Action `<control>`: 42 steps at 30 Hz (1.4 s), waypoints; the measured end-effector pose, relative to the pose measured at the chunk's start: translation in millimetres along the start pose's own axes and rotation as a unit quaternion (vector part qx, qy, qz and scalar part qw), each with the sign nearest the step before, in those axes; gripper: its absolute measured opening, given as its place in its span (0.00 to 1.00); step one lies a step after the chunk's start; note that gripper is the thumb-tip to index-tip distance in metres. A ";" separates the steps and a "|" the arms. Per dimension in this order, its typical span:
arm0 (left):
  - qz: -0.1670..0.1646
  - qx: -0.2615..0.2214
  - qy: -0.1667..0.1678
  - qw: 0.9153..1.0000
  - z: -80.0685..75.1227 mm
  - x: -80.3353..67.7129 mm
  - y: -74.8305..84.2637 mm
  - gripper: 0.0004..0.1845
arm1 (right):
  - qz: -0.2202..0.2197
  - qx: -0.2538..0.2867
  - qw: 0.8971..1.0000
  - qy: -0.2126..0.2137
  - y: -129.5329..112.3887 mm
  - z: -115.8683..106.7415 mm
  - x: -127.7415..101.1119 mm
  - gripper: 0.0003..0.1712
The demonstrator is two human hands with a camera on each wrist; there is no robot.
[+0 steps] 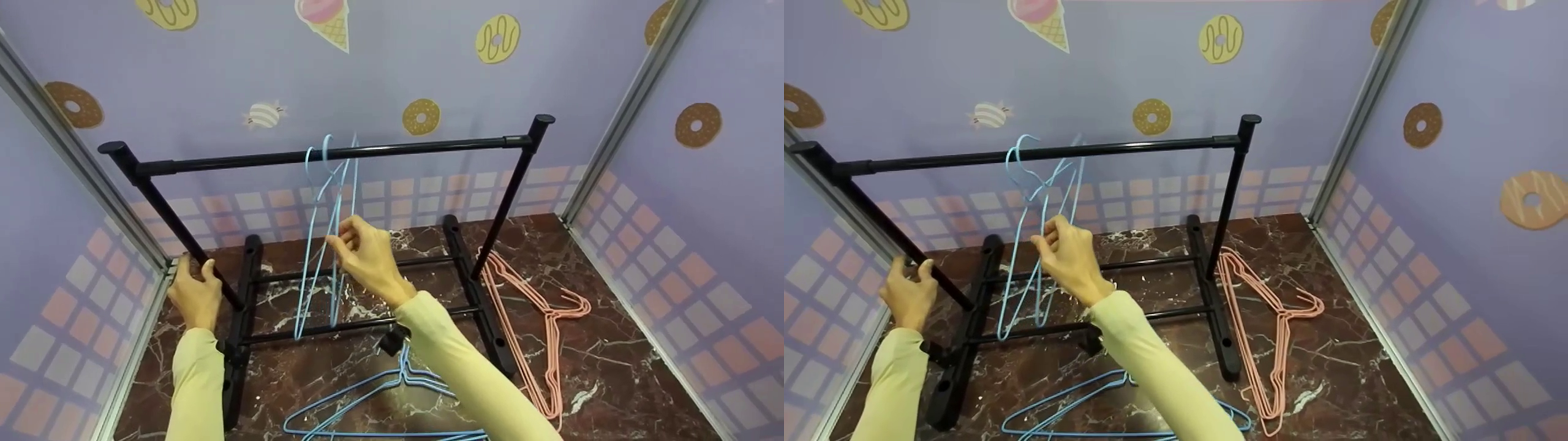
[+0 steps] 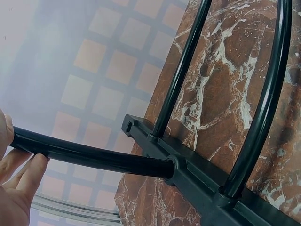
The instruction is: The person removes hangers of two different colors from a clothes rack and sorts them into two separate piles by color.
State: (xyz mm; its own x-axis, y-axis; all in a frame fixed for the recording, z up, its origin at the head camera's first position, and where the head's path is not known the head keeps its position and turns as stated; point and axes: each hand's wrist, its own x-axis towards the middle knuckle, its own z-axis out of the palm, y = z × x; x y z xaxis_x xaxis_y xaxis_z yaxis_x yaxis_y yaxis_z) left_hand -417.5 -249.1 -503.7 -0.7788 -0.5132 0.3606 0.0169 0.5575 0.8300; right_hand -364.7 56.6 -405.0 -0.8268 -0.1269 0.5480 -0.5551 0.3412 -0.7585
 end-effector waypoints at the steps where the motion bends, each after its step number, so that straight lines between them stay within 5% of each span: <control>1: 0.000 -0.001 0.002 1.000 -0.8 0.4 -0.1 0.22 | -0.008 0.003 1.000 -0.002 0.5 -4.4 -3.1 0.08; 10: 0.004 -0.004 -0.007 1.000 -6.5 4.2 3.5 0.24 | -0.099 -0.092 0.991 0.011 28.4 -51.1 -51.1 0.07; 17: 0.019 0.001 -0.001 1.000 -4.8 1.8 2.1 0.22 | -0.089 -0.177 0.980 0.011 56.7 -87.6 -88.4 0.05; 26: 0.021 0.002 0.011 1.000 -3.8 4.1 0.9 0.21 | -0.156 -0.303 0.939 0.037 97.3 -131.1 -119.4 0.09; 36: 0.024 -0.003 0.002 1.000 -1.6 1.1 0.1 0.21 | -0.083 -0.288 0.954 -0.016 113.3 -152.4 -157.3 0.07; 42: 0.030 -0.001 0.007 1.000 1.0 -2.8 -3.7 0.21 | -0.104 -0.294 0.949 -0.037 120.0 -146.0 -169.0 0.10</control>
State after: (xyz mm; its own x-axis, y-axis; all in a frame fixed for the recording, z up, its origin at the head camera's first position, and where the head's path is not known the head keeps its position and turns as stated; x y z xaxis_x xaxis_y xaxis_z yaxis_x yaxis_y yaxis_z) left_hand -416.0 -249.0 -508.2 -0.7677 -0.4884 0.4148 0.0633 0.5864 0.8075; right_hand -278.4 255.0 -537.2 -0.7214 -0.3052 0.6217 -0.5774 0.7607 -0.2966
